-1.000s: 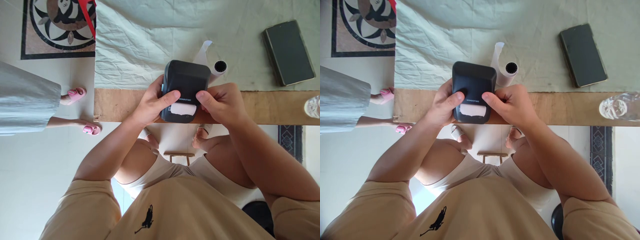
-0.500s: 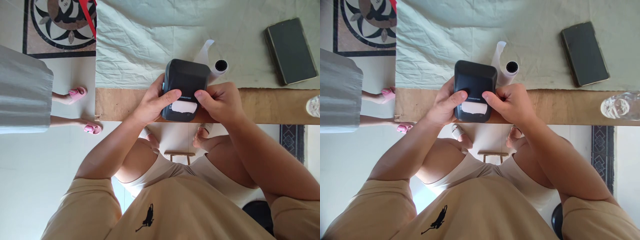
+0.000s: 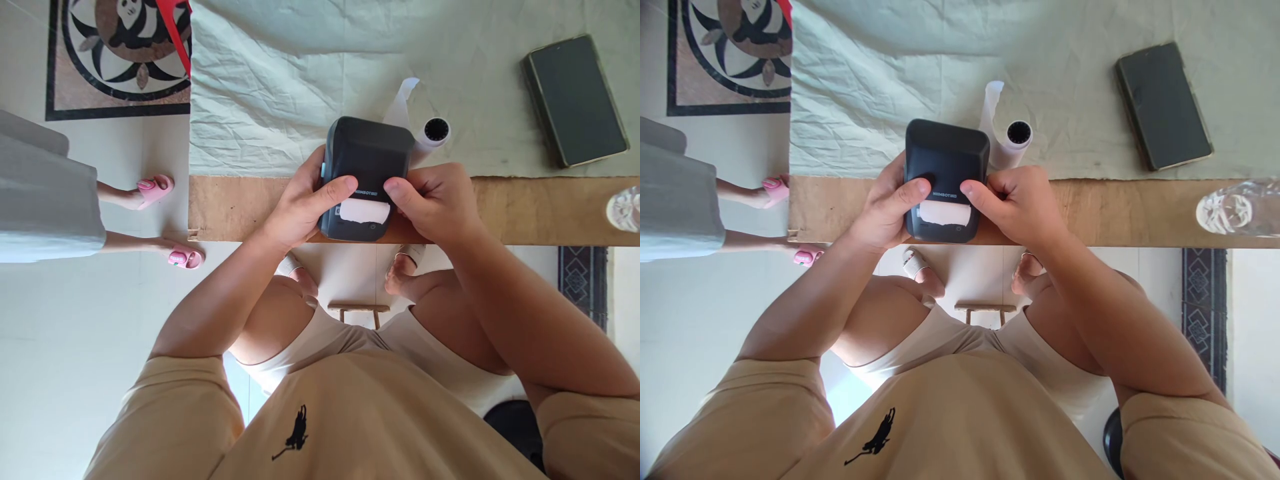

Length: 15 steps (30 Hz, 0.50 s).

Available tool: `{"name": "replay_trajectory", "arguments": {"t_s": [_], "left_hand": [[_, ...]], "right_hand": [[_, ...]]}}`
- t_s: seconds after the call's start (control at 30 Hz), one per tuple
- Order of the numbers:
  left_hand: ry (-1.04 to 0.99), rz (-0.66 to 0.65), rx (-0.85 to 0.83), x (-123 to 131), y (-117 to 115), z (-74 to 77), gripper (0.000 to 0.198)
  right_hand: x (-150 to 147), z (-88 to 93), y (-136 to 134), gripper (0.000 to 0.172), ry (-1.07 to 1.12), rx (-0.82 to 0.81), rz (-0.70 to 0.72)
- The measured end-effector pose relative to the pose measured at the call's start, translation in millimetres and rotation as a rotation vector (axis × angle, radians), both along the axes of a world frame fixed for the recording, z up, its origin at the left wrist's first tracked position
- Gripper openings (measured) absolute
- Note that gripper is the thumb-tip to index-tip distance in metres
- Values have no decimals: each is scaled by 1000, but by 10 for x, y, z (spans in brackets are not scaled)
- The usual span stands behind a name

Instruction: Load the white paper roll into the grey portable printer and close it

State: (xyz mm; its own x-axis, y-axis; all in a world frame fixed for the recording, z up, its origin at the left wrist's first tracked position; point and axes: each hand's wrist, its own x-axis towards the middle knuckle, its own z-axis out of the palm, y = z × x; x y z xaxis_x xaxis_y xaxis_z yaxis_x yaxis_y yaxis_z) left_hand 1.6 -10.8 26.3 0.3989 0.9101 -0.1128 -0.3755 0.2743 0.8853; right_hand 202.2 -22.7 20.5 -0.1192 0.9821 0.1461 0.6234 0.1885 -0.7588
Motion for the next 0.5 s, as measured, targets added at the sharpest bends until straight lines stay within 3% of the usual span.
{"name": "replay_trajectory", "arguments": {"t_s": [0.2,0.3,0.5], "left_hand": [[-219,-20,34,38,81,-79,30],[-197,2,-25,40,104,-89,34],[-83,62,-101,14,101,-148,55]], "right_hand": [[-15,-50,12,65,28,-10,7],[-37,23,11,65,-8,-63,16],[-57,190,-15,49,-8,-146,55]]}}
